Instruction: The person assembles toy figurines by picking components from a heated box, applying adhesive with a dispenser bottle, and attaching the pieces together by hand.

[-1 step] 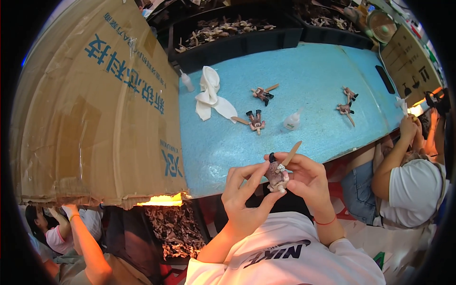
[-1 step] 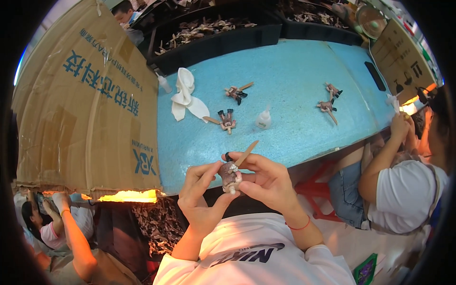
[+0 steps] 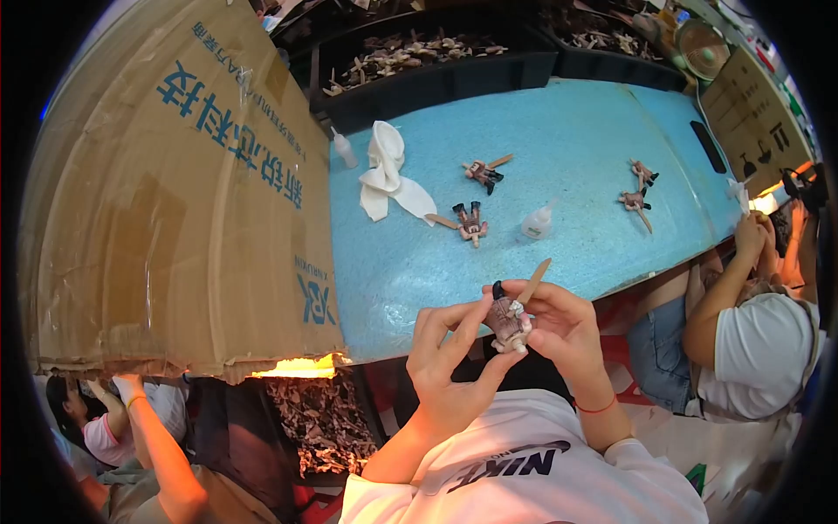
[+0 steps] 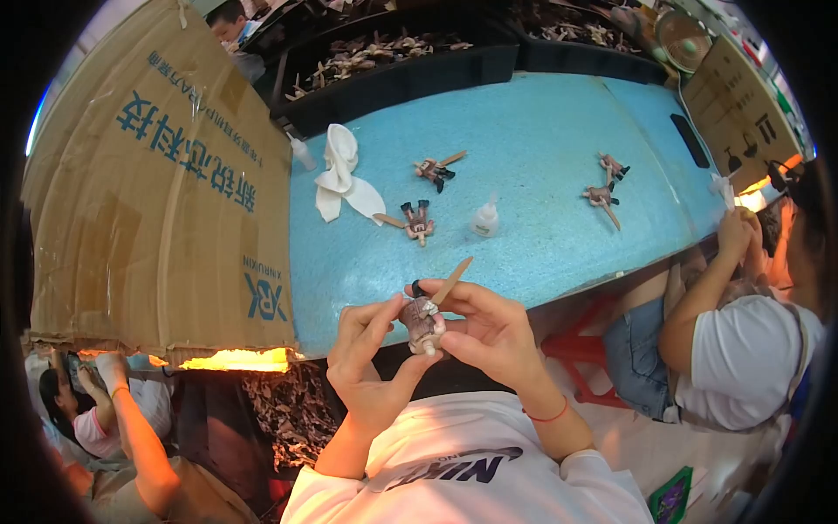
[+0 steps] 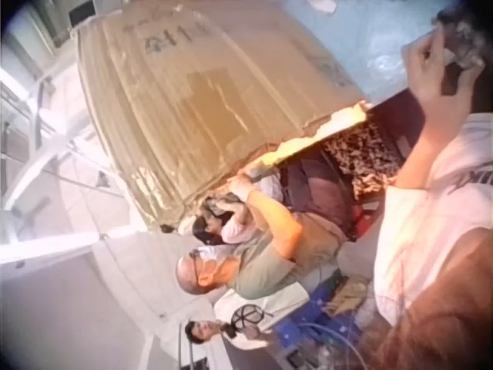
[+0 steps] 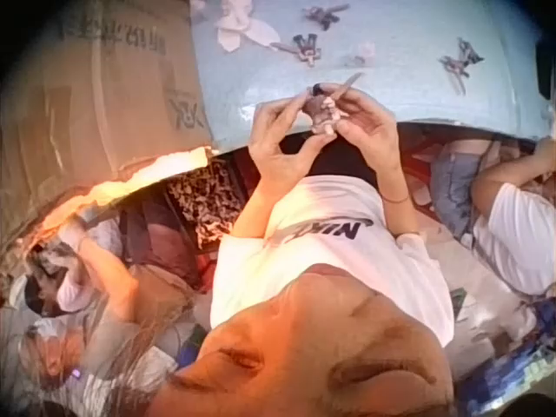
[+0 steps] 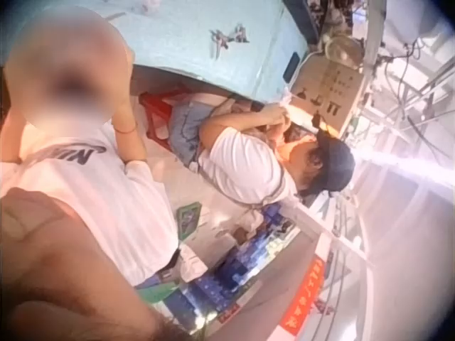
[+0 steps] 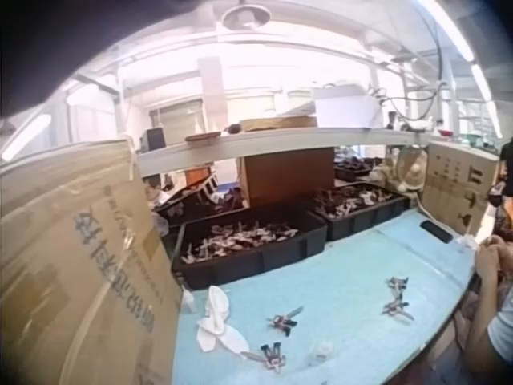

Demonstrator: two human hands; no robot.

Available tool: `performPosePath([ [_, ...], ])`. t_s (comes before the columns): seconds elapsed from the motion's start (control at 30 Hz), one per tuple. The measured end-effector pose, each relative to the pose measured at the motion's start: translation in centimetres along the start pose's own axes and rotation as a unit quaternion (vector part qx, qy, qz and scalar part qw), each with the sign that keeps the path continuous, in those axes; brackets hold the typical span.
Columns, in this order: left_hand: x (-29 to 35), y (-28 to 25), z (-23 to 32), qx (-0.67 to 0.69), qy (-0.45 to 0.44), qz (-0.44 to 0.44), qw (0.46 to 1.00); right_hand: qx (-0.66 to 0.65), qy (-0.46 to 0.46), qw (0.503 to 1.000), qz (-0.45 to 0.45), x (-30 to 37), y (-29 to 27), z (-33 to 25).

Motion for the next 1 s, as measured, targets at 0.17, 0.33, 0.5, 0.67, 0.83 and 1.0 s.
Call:
performPosePath([
  [0.17, -0.1, -0.2, 0.9, -0.094, 0.046, 0.009, 0.994, -0.057, 0.017, 0.998, -0.014, -0.2, 0.1, 1.7],
  [0.33, -0.9, -0.1, 1.5, -0.142, 0.041, 0.001, 0.989, -0.078, 0.050, 0.996, -0.011, -0.5, 0.4, 2.4],
  [0.5, -2.1, -0.7, -0.4, -0.072, 0.007, -0.006, 0.997, -0.050, 0.054, 0.997, 0.029, -0.4, -1.1, 3.2],
  [0.67, -4.1, -2.5, -3.9, 0.101, -0.092, 0.035, 0.990, -0.023, 0.082, 0.996, 0.004, 0.4, -1.3, 2.8],
  [0.83, -8.1, -1.6, -1.1, -0.048, 0.028, 0.069, 0.996, 0.029, 0.105, 0.994, -0.001, 1.7, -2.7, 2.5],
  [1.0, -8.3, 1.6, 4.8, -0.284, 0.218, 0.042, 0.933, 0.017, 0.116, 0.993, 0.013, 2.4, -4.0, 2.9],
])
Point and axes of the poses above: each hand's wrist, its own x-axis away from the middle knuckle, its own y-axis out of the palm, z = x × y, the point moved 9 cm from there along -x, towards the middle knuckle, and after that the axes turned 11 degrees about x, right-handed, at the moved point
